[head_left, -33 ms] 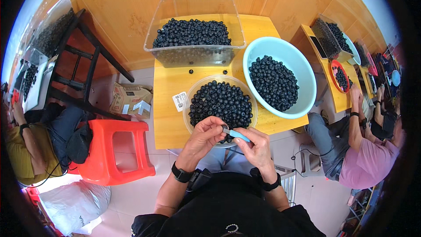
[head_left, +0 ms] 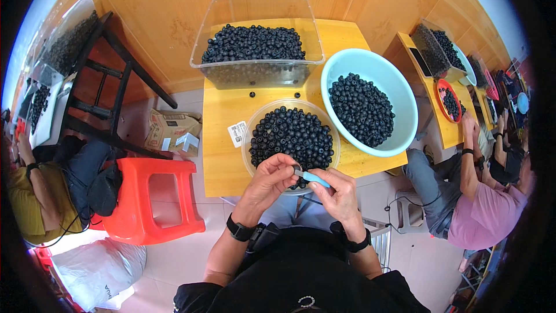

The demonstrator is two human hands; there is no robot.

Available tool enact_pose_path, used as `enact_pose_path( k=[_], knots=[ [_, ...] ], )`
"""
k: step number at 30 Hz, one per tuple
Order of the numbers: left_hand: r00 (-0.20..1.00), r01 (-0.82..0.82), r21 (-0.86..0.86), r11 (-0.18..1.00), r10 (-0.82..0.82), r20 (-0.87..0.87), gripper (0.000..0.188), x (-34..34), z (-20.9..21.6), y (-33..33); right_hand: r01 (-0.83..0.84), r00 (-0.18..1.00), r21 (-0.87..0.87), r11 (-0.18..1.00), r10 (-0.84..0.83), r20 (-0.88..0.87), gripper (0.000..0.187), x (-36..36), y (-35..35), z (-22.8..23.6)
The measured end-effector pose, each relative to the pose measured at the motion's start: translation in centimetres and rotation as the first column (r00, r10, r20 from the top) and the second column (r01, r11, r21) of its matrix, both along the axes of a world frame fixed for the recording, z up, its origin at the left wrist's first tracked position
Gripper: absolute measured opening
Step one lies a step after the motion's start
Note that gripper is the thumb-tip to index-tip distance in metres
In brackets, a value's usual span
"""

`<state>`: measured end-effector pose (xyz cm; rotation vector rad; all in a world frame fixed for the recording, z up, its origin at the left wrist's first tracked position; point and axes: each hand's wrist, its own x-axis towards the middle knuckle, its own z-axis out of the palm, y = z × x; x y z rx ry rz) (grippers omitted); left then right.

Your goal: Sorting blueberries by hand to remove stems and damaged fruit.

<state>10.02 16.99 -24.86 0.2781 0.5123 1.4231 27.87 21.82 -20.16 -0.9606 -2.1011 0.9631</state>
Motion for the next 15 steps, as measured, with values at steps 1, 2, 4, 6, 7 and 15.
enact_pose_path(
  k=[1,2,4,6,7,15],
  knots=[
    [1.0,0.0,0.0,1.0,0.0,0.0,0.014,0.0,0.0,0.0,0.004,1.0,0.003,1.0,-0.004,-0.001,0.023,0.0,0.0,0.0],
    [1.0,0.004,-0.004,1.0,-0.004,0.005,0.014,-0.1,-0.1,-0.1,0.005,1.0,0.003,1.0,-0.005,-0.001,0.023,0.0,0.0,0.0],
    [1.0,0.007,-0.008,1.0,-0.007,0.01,0.013,-0.1,-0.2,-0.1,-0.002,1.0,-0.016,1.0,0.002,0.009,0.023,0.0,0.0,0.1],
    [0.999,0.023,0.006,1.0,-0.024,0.024,0.011,-0.2,-0.2,-0.2,-0.009,1.0,-0.011,1.0,0.009,0.012,0.023,-0.1,0.0,-0.1],
    [0.999,0.022,0.006,1.0,-0.022,0.024,0.011,-0.4,-0.4,-0.2,-0.017,1.0,-0.005,1.0,0.017,0.015,0.023,-0.1,0.1,-0.1],
    [0.984,0.154,0.142,0.978,-0.164,0.063,0.01,-0.9,0.6,-1.1,0.201,0.978,-0.021,0.979,-0.202,-0.055,0.017,-1.3,1.6,-2.3]
  ],
)
